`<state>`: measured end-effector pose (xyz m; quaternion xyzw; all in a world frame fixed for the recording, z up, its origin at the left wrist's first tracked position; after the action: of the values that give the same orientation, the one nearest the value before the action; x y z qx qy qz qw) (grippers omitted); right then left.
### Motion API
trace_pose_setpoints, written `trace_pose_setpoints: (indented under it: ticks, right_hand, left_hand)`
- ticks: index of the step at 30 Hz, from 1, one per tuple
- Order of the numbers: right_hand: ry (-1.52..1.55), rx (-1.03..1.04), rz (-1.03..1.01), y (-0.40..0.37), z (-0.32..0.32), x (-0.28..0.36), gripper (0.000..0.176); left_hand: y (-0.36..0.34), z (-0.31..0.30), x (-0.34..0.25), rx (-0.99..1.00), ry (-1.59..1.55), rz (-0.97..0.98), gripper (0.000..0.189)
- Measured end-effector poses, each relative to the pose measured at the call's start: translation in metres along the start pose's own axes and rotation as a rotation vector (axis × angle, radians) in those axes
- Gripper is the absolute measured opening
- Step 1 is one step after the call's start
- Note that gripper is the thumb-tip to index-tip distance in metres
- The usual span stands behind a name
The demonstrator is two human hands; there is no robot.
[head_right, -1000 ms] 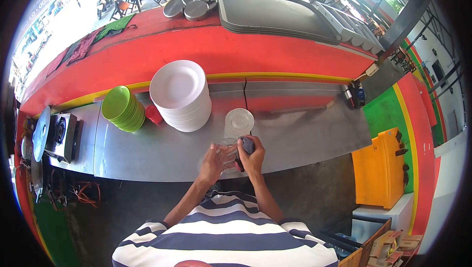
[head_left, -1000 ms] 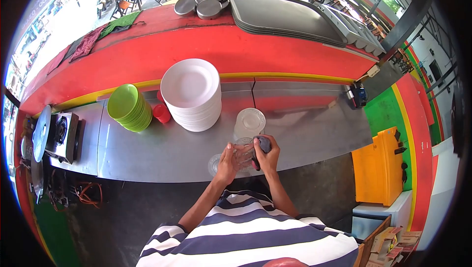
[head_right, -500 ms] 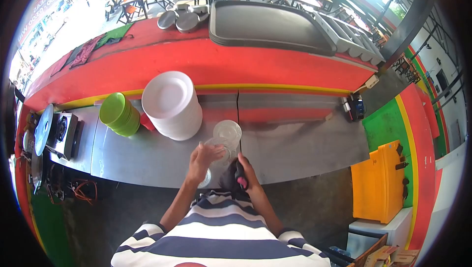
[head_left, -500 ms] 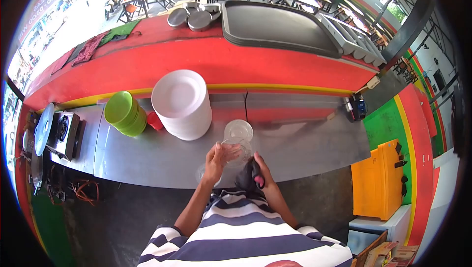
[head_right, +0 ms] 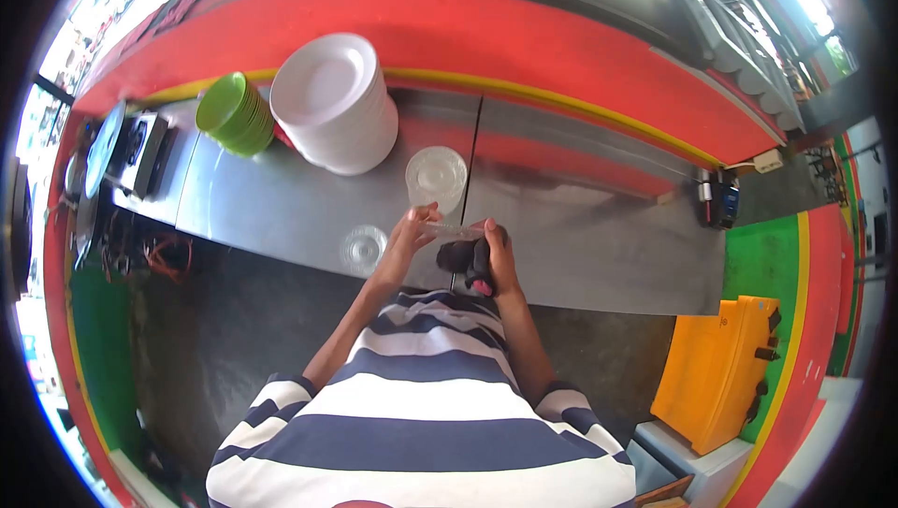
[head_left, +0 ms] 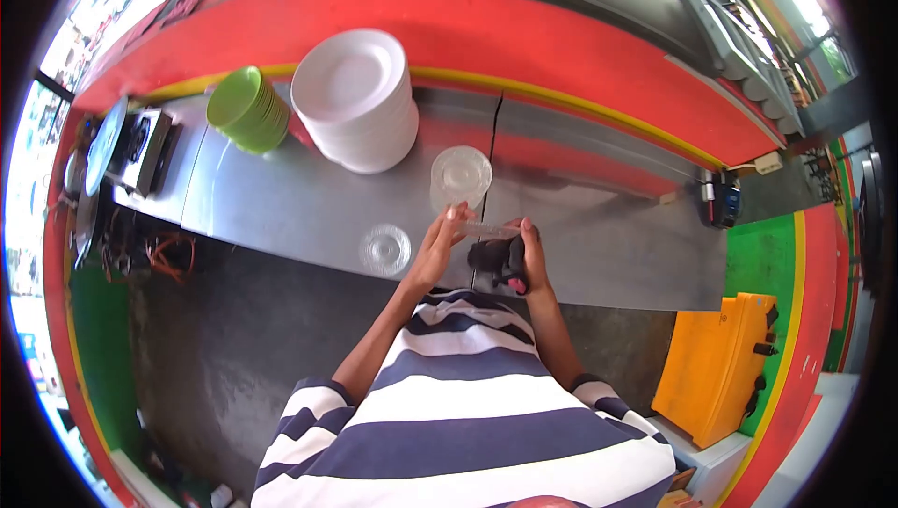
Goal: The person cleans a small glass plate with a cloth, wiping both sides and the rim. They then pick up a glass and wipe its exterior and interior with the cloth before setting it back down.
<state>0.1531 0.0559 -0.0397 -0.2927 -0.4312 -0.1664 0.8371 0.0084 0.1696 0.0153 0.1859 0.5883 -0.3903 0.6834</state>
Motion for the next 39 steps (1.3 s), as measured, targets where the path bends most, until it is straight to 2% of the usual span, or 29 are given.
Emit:
trace_pose_setpoints:
  ticks: [4, 7, 10, 14, 17, 20, 23, 29, 39]
  right_hand:
    - [-0.254, 0.072, -0.177, -0.006, 0.014, 0.026, 0.049]
    - [-0.360, 0.145, -0.234, 0.000, 0.016, 0.028, 0.040]
    - [-0.424, 0.198, -0.244, 0.006, 0.023, 0.028, 0.032]
    - [-0.480, 0.203, -0.313, 0.016, 0.033, 0.028, 0.023]
    - [-0.485, 0.165, -0.357, 0.012, 0.053, 0.038, 0.025]
    - [-0.514, 0.042, -0.345, 0.017, 0.045, 0.027, 0.032]
    - [-0.513, -0.048, -0.399, 0.024, 0.039, 0.020, 0.030]
    - [-0.592, 0.045, -0.190, 0.028, 0.026, 0.012, 0.030]
    - [-0.567, -0.033, -0.194, 0.036, 0.018, 0.001, 0.032]
  left_hand:
    - [-0.009, 0.003, 0.006, -0.105, 0.069, -0.099, 0.055]
    - [-0.012, -0.005, 0.012, -0.056, 0.036, -0.164, 0.053]
    - [-0.006, -0.016, 0.011, -0.026, 0.064, -0.063, 0.047]
    - [-0.001, -0.026, 0.017, -0.170, 0.066, -0.027, 0.042]
    - [0.004, -0.034, 0.022, -0.187, 0.130, 0.045, 0.039]
    - [0.009, -0.037, 0.020, -0.212, 0.140, 0.086, 0.037]
    - [0.011, -0.035, 0.018, -0.232, 0.139, 0.126, 0.036]
    - [0.017, -0.034, 0.042, -0.299, 0.075, 0.160, 0.037]
    - [0.032, -0.028, 0.053, -0.334, -0.005, 0.118, 0.045]
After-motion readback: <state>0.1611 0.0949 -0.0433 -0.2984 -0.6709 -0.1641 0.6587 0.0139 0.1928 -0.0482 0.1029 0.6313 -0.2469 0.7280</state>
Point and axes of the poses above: each hand's wrist, its own y-axis towards the middle knuckle, its own z-axis out of the palm, x = y × z, the point moved 5 cm from there along y, towards the middle knuckle, and after that the axes turned 1 degree about -x, right-handed, at the moved point
